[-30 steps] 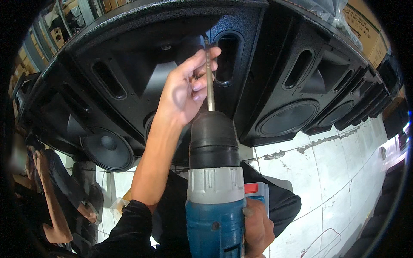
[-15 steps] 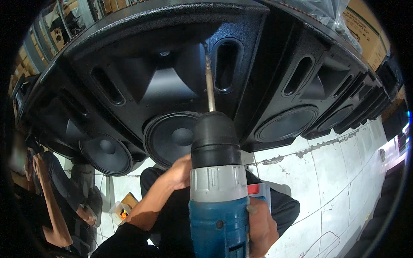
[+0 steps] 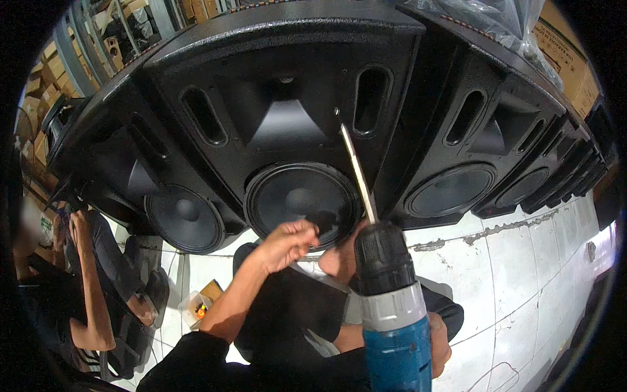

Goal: The person uses a cordless drill to fasten screws around the perimeter of a speaker cone into a large black speaker enclosure. The person repeatedly picks up screws, aligns them with the drill bit, and drives them into the speaker frame while sitting on the floor.

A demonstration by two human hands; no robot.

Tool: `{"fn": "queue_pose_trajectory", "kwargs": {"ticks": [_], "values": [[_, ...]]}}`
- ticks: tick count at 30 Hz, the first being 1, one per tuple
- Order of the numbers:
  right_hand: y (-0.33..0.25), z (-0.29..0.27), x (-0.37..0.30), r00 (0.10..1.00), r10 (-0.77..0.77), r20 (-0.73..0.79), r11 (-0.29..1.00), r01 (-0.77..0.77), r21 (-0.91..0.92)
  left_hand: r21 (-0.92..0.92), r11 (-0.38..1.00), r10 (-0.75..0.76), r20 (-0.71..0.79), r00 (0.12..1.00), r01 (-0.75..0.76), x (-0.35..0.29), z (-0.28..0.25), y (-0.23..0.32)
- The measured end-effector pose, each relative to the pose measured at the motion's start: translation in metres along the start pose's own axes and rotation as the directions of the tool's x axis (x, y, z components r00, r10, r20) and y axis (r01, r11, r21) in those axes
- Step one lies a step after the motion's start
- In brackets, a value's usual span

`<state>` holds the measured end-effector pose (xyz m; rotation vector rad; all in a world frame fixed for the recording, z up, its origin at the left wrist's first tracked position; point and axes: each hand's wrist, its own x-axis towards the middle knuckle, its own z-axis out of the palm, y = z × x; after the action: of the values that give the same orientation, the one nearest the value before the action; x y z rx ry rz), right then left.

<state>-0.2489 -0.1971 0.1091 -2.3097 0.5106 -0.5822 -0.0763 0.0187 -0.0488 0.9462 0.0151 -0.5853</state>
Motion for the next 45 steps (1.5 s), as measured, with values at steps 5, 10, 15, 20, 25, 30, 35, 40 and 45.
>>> {"fn": "queue_pose_trajectory", "kwargs": {"ticks": [5, 10, 15, 20, 25, 30, 35, 40, 45], "values": [[0.038, 0.013, -0.001, 0.959, -0.283, 0.024, 0.955, 0.279, 0.098, -0.125, 0.955, 0.281, 0.085, 0.956, -0.269, -0.003, 0.021, 0.065], [0.098, 0.015, -0.004, 0.959, -0.279, 0.045, 0.948, 0.268, 0.175, -0.242, 0.916, 0.372, 0.213, 0.903, -0.320, 0.000, 0.058, 0.097], [0.104, 0.007, -0.006, 0.951, -0.292, 0.103, 0.936, 0.263, 0.232, -0.187, 0.923, 0.368, 0.180, 0.912, -0.335, -0.004, 0.068, 0.106], [0.086, 0.002, -0.011, 0.959, -0.241, 0.149, 0.969, 0.228, 0.096, -0.110, 0.923, 0.381, 0.140, 0.914, -0.368, -0.003, 0.067, 0.110], [0.104, 0.015, -0.001, 0.911, -0.409, 0.051, 0.912, 0.407, 0.044, -0.011, 0.923, 0.383, 0.106, 0.918, -0.384, -0.001, 0.067, 0.118], [0.087, 0.016, 0.004, 0.948, -0.317, 0.024, 0.948, 0.316, 0.048, 0.221, 0.886, 0.381, 0.157, 0.911, -0.408, 0.006, 0.072, 0.137], [0.071, 0.016, 0.006, 0.962, -0.237, 0.138, 0.968, 0.222, 0.117, 0.181, 0.885, 0.414, 0.116, 0.903, -0.429, 0.021, 0.094, 0.161], [0.065, 0.051, -0.002, 0.949, -0.285, -0.132, 0.958, 0.278, -0.069, 0.100, 0.813, 0.543, 0.224, 0.809, -0.573, 0.034, 0.112, 0.179], [0.051, 0.040, 0.004, 0.946, -0.291, -0.142, 0.922, 0.238, -0.304, 0.110, 0.775, 0.593, 0.214, 0.776, -0.623, 0.038, 0.117, 0.190]]}}
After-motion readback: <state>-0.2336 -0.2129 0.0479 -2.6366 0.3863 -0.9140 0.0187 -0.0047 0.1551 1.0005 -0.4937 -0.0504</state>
